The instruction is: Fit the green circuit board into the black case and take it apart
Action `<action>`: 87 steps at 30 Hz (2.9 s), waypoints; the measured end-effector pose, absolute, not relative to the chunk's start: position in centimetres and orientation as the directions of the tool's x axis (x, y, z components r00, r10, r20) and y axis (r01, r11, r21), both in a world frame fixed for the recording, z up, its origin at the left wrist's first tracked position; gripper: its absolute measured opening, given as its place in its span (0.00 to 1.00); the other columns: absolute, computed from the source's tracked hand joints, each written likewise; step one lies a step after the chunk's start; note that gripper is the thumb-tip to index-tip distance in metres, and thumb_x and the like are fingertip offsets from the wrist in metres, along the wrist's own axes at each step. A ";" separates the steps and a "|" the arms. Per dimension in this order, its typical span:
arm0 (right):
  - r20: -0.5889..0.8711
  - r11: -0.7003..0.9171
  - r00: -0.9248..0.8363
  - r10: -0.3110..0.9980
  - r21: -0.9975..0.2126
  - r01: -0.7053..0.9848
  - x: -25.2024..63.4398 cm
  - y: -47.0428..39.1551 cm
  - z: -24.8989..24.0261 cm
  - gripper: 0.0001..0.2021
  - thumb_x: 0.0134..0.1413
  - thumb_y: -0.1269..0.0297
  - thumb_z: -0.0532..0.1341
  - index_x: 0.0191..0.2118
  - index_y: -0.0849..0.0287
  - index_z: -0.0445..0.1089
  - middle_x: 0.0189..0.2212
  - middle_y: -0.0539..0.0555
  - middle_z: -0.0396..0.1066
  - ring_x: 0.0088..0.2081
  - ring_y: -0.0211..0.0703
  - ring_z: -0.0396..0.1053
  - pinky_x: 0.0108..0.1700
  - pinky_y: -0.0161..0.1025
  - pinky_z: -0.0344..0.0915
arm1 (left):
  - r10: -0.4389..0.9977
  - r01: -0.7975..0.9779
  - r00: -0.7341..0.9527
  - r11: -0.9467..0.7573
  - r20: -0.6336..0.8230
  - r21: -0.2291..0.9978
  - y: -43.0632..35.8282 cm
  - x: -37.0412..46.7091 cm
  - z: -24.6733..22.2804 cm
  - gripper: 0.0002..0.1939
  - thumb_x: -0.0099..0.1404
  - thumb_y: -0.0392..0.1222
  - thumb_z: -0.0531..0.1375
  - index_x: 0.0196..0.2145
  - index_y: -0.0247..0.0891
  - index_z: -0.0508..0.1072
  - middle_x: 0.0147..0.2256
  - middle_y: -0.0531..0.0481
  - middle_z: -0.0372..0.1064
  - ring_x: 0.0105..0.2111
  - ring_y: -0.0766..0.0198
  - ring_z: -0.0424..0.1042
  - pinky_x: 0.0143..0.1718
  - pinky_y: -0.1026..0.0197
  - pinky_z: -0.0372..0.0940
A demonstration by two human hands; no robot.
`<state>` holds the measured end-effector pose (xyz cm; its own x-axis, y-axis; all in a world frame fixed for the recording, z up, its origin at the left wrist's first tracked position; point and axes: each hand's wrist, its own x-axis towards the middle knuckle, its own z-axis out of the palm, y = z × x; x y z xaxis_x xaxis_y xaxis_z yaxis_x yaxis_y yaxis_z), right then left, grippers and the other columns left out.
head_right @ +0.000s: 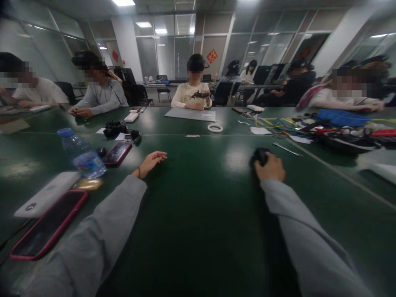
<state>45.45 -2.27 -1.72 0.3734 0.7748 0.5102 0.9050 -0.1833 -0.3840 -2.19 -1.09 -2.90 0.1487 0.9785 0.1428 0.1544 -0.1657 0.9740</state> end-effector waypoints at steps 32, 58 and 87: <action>0.422 0.329 0.042 0.906 -0.763 0.556 21.4 0.4 -4.8 0.30 0.55 0.40 0.52 0.55 0.58 0.60 0.46 0.61 0.64 0.47 0.51 0.64 0.51 0.51 0.61 | 0.972 0.192 0.201 -0.157 0.118 0.969 -1.7 -1.6 -2.2 0.23 0.64 0.56 0.51 0.32 0.34 0.77 0.34 0.43 0.75 0.38 0.60 0.72 0.48 0.54 0.62; 0.513 0.379 0.196 0.836 -0.797 0.470 23.3 1.7 -5.5 0.23 0.55 0.46 0.53 0.45 0.60 0.67 0.34 0.56 0.66 0.38 0.47 0.64 0.46 0.48 0.63 | 0.991 0.112 0.050 -0.129 0.125 0.985 -1.7 -2.3 -2.2 0.27 0.62 0.62 0.49 0.33 0.34 0.74 0.26 0.48 0.71 0.29 0.66 0.69 0.33 0.62 0.60; 0.306 0.351 -0.173 0.936 -0.828 0.437 21.8 -0.1 -4.3 0.27 0.56 0.42 0.54 0.53 0.57 0.61 0.37 0.56 0.68 0.43 0.49 0.66 0.48 0.50 0.63 | 0.957 0.343 0.243 -0.237 0.158 0.909 -2.5 -0.9 -2.2 0.25 0.59 0.56 0.58 0.47 0.34 0.70 0.42 0.41 0.73 0.43 0.59 0.72 0.48 0.53 0.63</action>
